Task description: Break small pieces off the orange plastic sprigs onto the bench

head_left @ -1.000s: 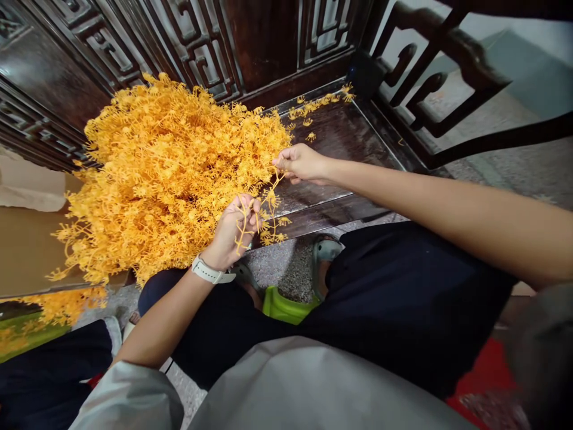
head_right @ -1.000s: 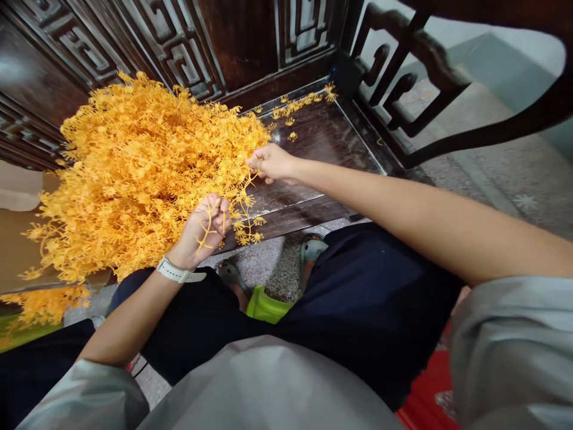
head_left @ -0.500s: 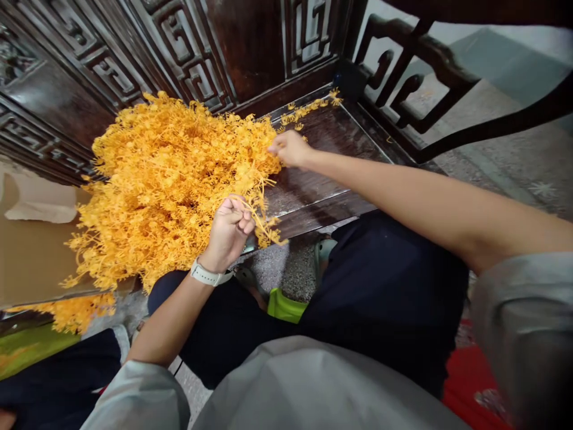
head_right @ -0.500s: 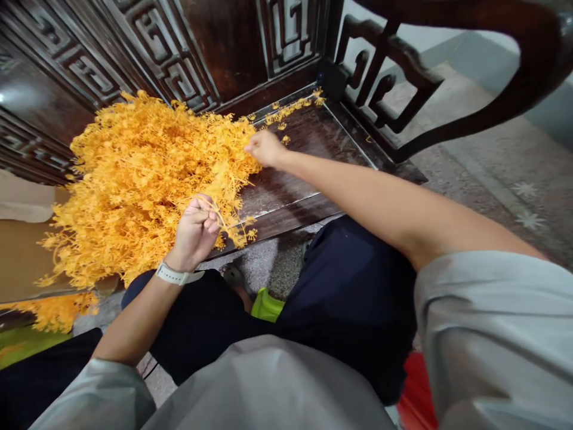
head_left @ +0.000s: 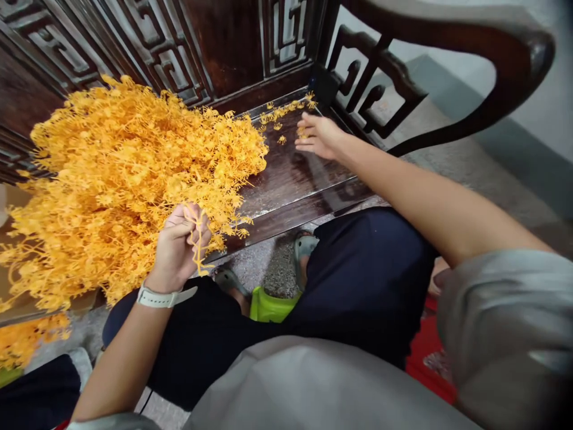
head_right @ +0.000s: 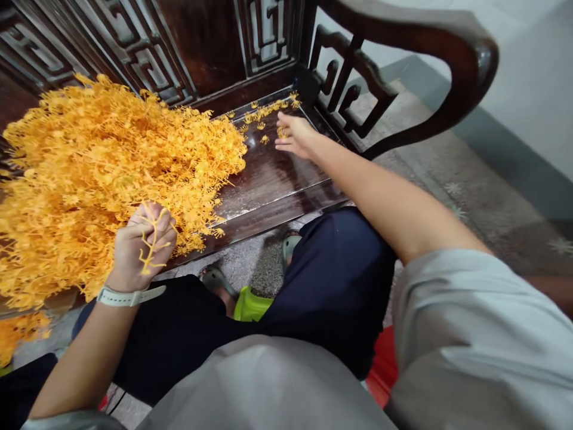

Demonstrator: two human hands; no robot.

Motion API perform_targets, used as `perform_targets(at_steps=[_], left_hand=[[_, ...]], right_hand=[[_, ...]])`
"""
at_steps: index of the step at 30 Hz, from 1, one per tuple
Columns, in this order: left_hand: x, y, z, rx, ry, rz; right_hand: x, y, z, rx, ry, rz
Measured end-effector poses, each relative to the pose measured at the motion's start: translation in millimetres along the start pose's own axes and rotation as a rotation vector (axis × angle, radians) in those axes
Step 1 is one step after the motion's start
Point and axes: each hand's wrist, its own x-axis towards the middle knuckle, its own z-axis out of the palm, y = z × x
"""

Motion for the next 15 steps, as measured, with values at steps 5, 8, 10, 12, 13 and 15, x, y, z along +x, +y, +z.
perform_targets(at_steps=[5,8,10,12,13,15], left_hand=[[2,-10,5,0.031,-0.047,-0.029],[6,-16,5,0.031,-0.116,-0.070],[9,-20,5,0.025,-0.138,-0.080],[11,-22,5,0.019,-0.129,-0.074],[12,-24,5,0.017,-0.120,-0.067],[14,-25,7,0.026,-0.114,-0.061]], right_hand=[[7,-3,-13,-0.064,0.110,-0.054],[-13,-12,5,-0.154,0.020,-0.113],[-38,-25,26,-0.199,-0.161,-0.157],[-69,-40,49,-0.206,-0.387,-0.178],[-84,-48,60,-0.201,-0.504,-0.172],[-111,-59,80,-0.200,-0.665,-0.187]])
